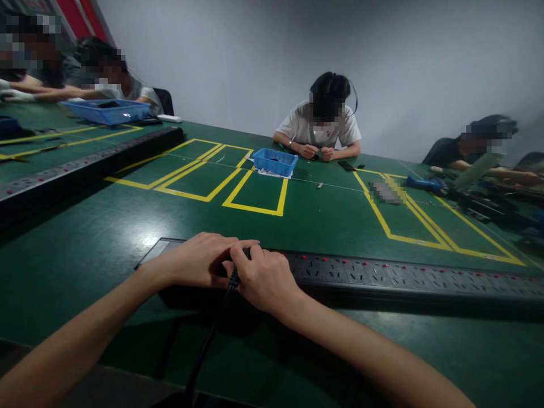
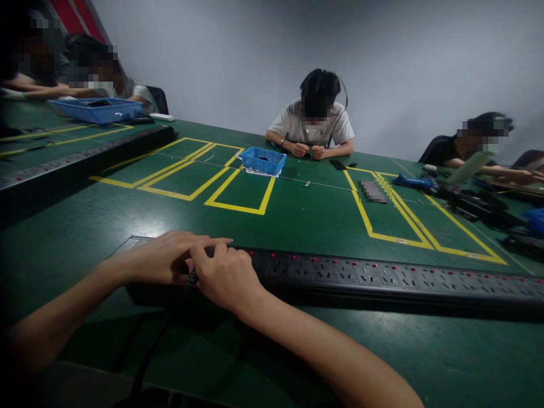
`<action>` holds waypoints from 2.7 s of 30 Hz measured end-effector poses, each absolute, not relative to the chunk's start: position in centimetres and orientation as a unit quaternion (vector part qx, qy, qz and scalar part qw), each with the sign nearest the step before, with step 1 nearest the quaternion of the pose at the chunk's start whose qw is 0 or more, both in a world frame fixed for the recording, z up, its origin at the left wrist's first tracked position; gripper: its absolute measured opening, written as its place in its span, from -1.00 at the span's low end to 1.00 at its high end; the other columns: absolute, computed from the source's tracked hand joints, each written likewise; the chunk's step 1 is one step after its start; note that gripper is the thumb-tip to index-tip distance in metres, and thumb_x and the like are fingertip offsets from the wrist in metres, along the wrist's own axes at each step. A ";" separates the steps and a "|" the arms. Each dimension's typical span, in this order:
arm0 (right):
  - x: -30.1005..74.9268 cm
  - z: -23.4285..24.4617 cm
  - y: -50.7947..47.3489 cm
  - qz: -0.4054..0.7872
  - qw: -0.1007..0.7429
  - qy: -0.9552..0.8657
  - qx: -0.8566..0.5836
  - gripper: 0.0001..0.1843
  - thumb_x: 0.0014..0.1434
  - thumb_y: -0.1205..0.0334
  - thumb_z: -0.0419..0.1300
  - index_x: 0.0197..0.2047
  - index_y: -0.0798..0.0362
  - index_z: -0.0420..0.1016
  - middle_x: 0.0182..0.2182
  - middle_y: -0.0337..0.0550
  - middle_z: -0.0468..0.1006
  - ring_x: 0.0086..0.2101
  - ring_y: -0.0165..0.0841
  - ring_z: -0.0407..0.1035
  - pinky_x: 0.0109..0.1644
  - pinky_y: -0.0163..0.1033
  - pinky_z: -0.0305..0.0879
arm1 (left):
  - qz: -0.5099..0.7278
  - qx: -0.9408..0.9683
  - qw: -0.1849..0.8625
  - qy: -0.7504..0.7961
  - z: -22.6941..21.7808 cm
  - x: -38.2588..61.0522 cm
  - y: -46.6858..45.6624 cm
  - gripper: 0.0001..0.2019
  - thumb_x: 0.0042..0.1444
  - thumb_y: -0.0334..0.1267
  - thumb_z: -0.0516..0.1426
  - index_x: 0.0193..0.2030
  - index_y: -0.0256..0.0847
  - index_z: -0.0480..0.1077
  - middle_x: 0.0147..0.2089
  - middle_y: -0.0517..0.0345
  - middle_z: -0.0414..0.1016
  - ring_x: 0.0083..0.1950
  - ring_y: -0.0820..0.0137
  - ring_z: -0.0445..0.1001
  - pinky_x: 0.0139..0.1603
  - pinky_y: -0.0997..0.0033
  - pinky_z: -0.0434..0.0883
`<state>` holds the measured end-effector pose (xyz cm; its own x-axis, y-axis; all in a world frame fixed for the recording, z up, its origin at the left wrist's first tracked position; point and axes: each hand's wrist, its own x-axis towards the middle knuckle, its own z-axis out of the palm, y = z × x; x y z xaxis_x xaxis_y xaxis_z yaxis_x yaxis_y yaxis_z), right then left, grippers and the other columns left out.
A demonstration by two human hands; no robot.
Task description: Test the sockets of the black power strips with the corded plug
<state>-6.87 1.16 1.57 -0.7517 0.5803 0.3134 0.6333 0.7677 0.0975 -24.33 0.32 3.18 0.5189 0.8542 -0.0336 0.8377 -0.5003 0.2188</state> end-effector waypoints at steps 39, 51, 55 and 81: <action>-6.8 1.7 1.2 -0.094 0.136 -0.933 -0.319 -0.56 0.28 0.07 -0.35 0.01 0.06 0.18 -0.19 0.07 0.42 -0.39 -0.34 0.38 -0.45 -0.30 0.19 | 0.027 0.857 0.124 0.500 3.7 -24.2 0.3 -0.32 -0.17 -0.27 0.13 0.18 0.02 0.08 -0.02 0.22 0.41 -0.13 0.30 0.42 -0.19 0.41 0.29; -6.8 1.8 1.2 -0.079 0.136 -0.935 -0.317 -0.56 0.28 0.08 -0.34 0.01 0.08 0.18 -0.20 0.08 0.42 -0.39 -0.33 0.37 -0.45 -0.30 0.19 | 0.028 0.859 0.123 0.496 3.9 -24.1 0.3 -0.46 -0.13 -0.24 0.11 0.08 -0.05 0.19 -0.11 0.18 0.45 -0.18 0.29 0.43 -0.24 0.43 0.27; -6.8 1.8 1.2 -0.087 0.135 -0.935 -0.317 -0.57 0.28 0.08 -0.35 0.00 0.05 0.18 -0.24 0.02 0.42 -0.41 -0.33 0.36 -0.46 -0.30 0.17 | 0.021 0.859 0.121 0.498 3.9 -24.0 0.3 -0.52 -0.11 -0.23 0.10 0.03 -0.07 0.23 -0.15 0.19 0.45 -0.20 0.31 0.43 -0.25 0.43 0.26; -7.6 5.7 2.5 -0.106 0.023 -0.937 -0.333 -0.74 0.17 0.09 -0.07 -0.09 -0.03 0.19 -0.44 -0.13 0.54 -0.45 -0.24 0.42 -0.41 -0.26 0.11 | 0.067 0.855 0.138 0.495 3.4 -24.9 0.5 -0.59 -0.15 0.13 0.15 -0.26 -0.12 0.33 -0.26 0.21 0.46 -0.29 0.32 0.45 -0.38 0.45 0.25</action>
<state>-7.64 2.47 5.68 -0.7765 0.6197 0.1143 0.6296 0.7553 0.1822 -24.91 0.52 3.40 0.5018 0.8647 -0.0227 0.8279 -0.4726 0.3020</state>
